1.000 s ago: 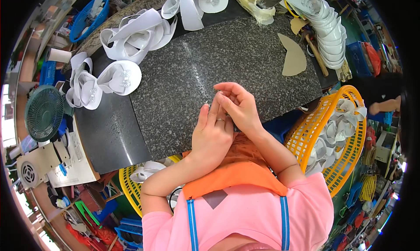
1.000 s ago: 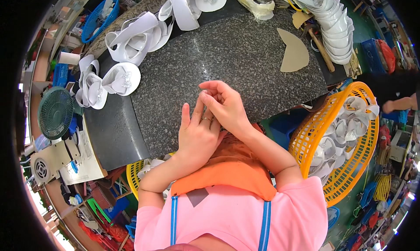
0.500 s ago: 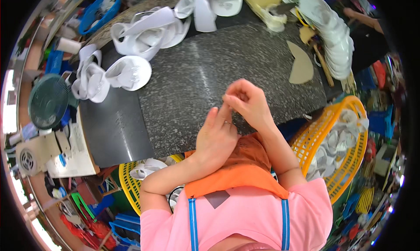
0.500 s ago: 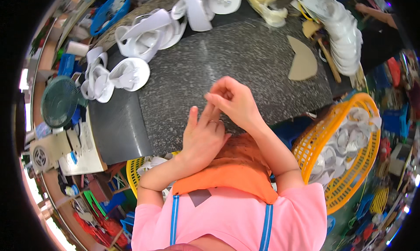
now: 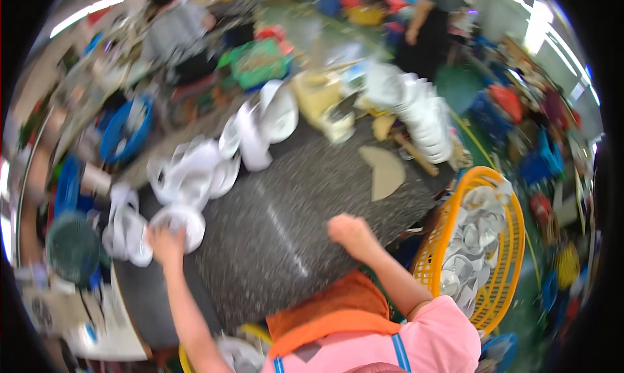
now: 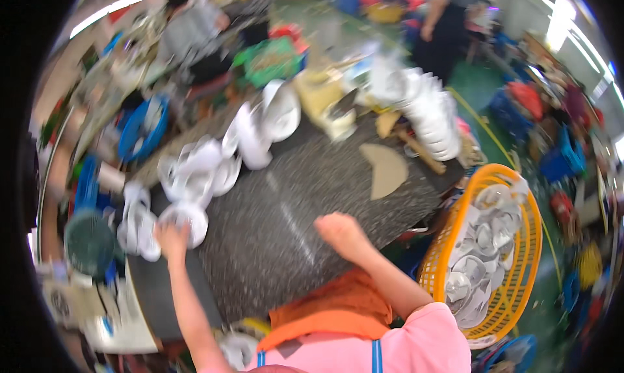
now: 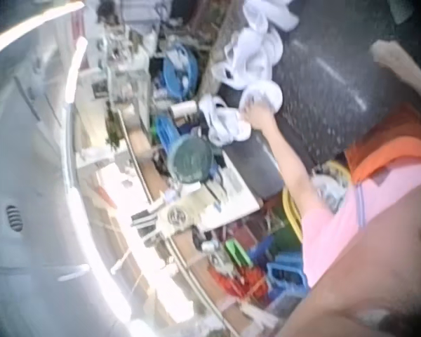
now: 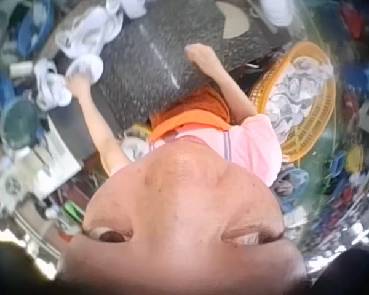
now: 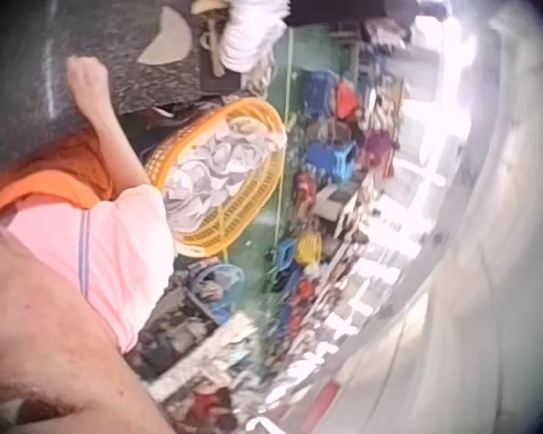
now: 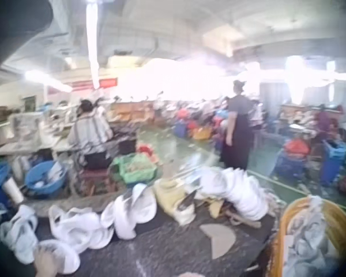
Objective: The person applies adhesive to the inside edges of white shoe uppers using a small handheld applicator, then places each finished component into a yellow basket. After completing several uppers, the person picks up a flat beige piece and applies glue to its surface.
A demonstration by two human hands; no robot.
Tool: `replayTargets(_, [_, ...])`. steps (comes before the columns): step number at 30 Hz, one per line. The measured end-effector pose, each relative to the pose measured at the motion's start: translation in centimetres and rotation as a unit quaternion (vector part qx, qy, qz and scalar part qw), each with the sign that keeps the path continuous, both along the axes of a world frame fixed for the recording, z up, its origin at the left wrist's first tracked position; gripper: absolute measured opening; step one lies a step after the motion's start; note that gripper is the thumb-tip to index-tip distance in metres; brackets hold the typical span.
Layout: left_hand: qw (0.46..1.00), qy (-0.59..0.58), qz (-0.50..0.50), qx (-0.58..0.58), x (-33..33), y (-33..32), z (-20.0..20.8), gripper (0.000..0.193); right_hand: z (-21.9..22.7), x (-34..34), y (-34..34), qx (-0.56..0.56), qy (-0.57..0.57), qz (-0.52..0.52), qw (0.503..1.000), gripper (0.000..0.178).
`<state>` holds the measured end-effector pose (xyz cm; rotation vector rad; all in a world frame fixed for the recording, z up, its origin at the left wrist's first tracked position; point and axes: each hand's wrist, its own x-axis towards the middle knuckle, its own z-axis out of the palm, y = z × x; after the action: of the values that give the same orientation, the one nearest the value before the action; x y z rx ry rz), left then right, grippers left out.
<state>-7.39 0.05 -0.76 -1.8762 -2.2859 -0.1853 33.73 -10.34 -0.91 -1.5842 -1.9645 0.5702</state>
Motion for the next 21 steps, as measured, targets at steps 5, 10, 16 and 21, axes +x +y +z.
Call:
replayTargets(5, [0.984,-0.153,-0.075,0.057,1.2,-2.7,1.9,0.010,2.8,0.3,-1.0,-0.143,0.441,-0.027,0.886,0.016])
replayTargets(10, [0.940,-0.243,-0.218,0.095,6.4,-7.4,2.7,0.016,3.4,0.1,-1.0,-0.219,0.275,-0.054,0.935,0.023])
replayTargets(16, [0.925,-0.268,-0.267,0.026,10.7,-10.6,2.2,0.023,3.1,-1.3,-1.3,0.012,0.220,0.201,0.955,0.014])
replayTargets(21, [0.928,-0.199,-0.315,0.013,11.6,-11.3,1.7,0.023,2.4,-3.8,-5.3,-0.372,0.248,0.427,0.786,0.020])
